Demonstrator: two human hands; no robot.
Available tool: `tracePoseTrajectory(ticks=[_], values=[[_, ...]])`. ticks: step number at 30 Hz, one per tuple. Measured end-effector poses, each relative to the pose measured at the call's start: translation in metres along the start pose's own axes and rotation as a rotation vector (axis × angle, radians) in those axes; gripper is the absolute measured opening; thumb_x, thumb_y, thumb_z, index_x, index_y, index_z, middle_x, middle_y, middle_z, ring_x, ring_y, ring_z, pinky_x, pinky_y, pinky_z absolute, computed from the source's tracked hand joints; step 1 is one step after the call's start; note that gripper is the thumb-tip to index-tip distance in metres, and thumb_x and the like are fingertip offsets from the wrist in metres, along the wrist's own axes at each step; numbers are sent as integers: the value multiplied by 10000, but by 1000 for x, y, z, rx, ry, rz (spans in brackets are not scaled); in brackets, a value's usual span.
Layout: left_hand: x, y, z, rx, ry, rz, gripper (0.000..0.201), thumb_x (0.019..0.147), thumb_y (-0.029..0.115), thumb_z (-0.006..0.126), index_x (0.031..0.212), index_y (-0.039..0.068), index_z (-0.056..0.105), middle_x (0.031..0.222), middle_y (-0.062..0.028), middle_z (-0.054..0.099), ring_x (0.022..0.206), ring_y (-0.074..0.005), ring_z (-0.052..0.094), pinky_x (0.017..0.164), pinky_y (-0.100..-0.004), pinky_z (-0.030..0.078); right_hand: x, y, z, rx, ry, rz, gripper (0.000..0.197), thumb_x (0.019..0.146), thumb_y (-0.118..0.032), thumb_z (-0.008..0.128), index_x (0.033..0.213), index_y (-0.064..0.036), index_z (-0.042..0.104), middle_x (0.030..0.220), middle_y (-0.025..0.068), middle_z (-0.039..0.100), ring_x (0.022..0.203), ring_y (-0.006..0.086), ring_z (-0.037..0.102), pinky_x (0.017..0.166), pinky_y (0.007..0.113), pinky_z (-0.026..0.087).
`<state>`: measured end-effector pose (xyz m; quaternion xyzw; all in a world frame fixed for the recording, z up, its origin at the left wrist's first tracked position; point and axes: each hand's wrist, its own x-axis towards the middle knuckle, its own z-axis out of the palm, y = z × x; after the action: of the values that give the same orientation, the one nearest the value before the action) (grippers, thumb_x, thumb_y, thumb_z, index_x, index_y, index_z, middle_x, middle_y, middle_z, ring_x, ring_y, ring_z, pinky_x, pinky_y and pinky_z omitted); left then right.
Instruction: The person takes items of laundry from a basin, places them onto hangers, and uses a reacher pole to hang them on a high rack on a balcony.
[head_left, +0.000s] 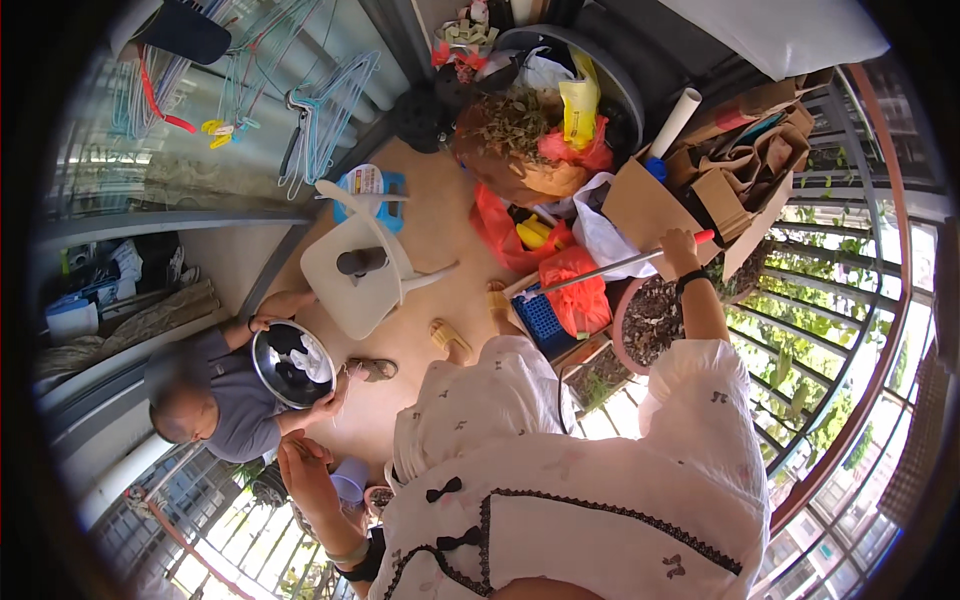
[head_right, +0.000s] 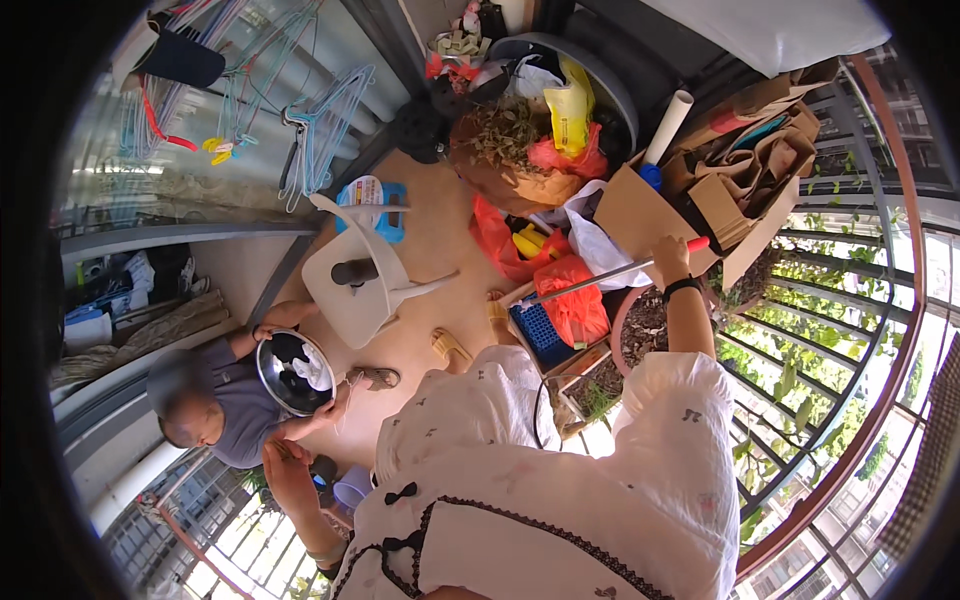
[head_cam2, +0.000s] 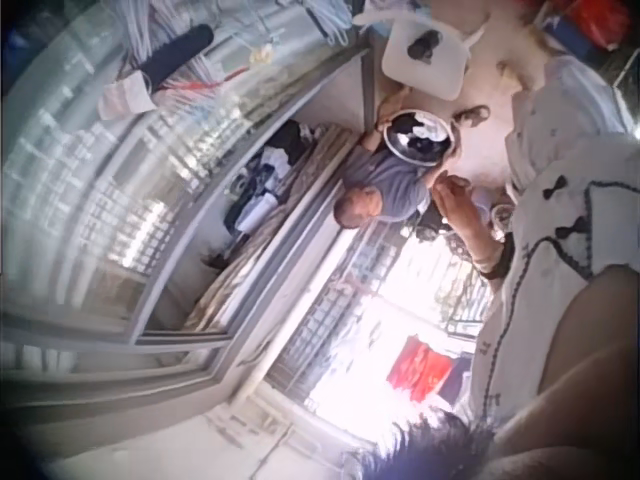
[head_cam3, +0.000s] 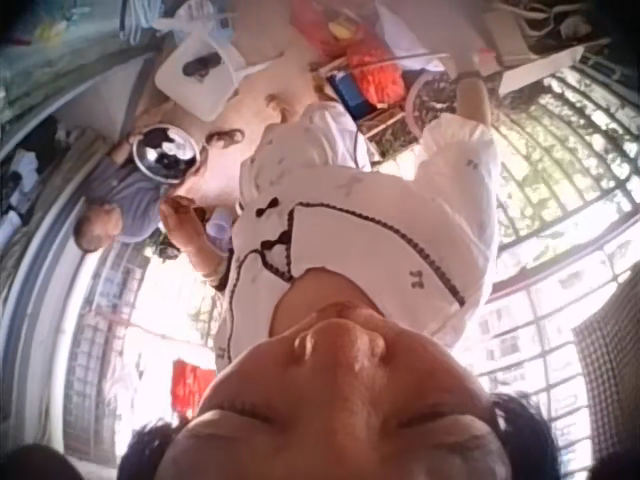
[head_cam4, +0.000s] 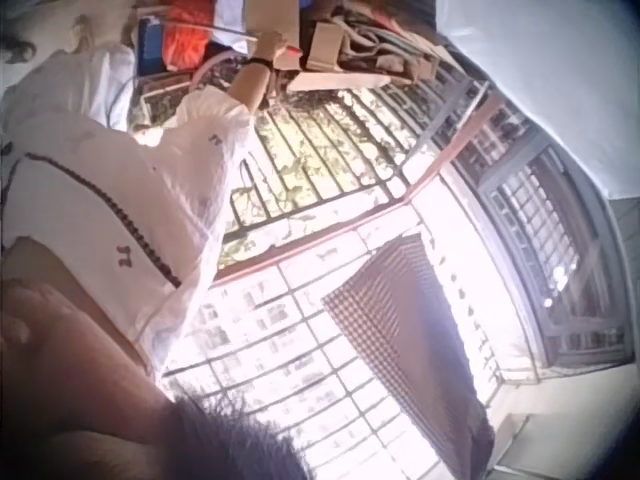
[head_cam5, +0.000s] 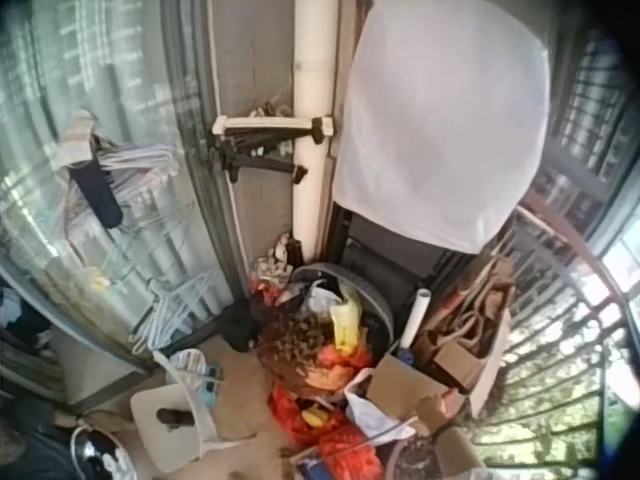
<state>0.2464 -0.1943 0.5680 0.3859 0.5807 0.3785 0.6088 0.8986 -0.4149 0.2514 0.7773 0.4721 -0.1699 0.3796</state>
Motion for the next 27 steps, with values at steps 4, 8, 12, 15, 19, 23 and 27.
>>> tracePoseTrajectory(ticks=[4,8,12,15,19,23,27], values=[[2,1,13,-17,-41,-32,284,985,274,385,1050,16,484,686,-45,456,619,-132,431,600,-273,374,2,8,22,21,50,-49,179,793,-172,569,943,-192,663,1009,23,609,1009,213,571,857,392,445],[1,6,16,20,9,-22,295,987,280,377,1048,15,490,716,-50,466,629,-140,430,612,-279,373,-5,2,15,220,128,-87,163,789,-172,570,923,-180,663,982,33,604,990,234,571,853,391,448],[-8,7,8,9,62,11,306,985,286,371,1042,15,502,740,-59,479,639,-147,432,631,-280,373,-2,-30,-3,584,120,-109,195,785,-157,579,958,-153,666,1034,81,609,988,287,576,855,400,458],[-19,3,-4,-45,117,8,309,974,284,375,1031,13,512,739,-62,475,652,-153,440,644,-287,374,3,-72,-10,769,-51,-189,248,778,-160,593,1017,-144,652,1064,132,607,1008,315,578,866,412,460],[-28,-5,-28,-156,110,12,302,925,303,422,967,20,516,734,-64,467,667,-177,447,654,-314,373,-1,-128,-18,963,-54,-419,204,792,-152,575,967,-77,649,898,140,657,879,298,626,775,397,491],[-40,-13,-57,-251,155,3,274,876,305,457,911,36,500,730,-61,459,669,-177,440,650,-321,369,-11,-179,-44,884,-91,-546,193,803,-170,574,956,-81,649,907,137,655,879,298,626,762,399,492],[-44,-26,-91,-349,164,14,273,889,306,447,912,38,491,721,-50,443,661,-156,425,644,-306,368,-23,-226,-75,739,-112,-611,194,813,-201,574,954,-91,651,926,134,653,895,289,625,750,394,496]])
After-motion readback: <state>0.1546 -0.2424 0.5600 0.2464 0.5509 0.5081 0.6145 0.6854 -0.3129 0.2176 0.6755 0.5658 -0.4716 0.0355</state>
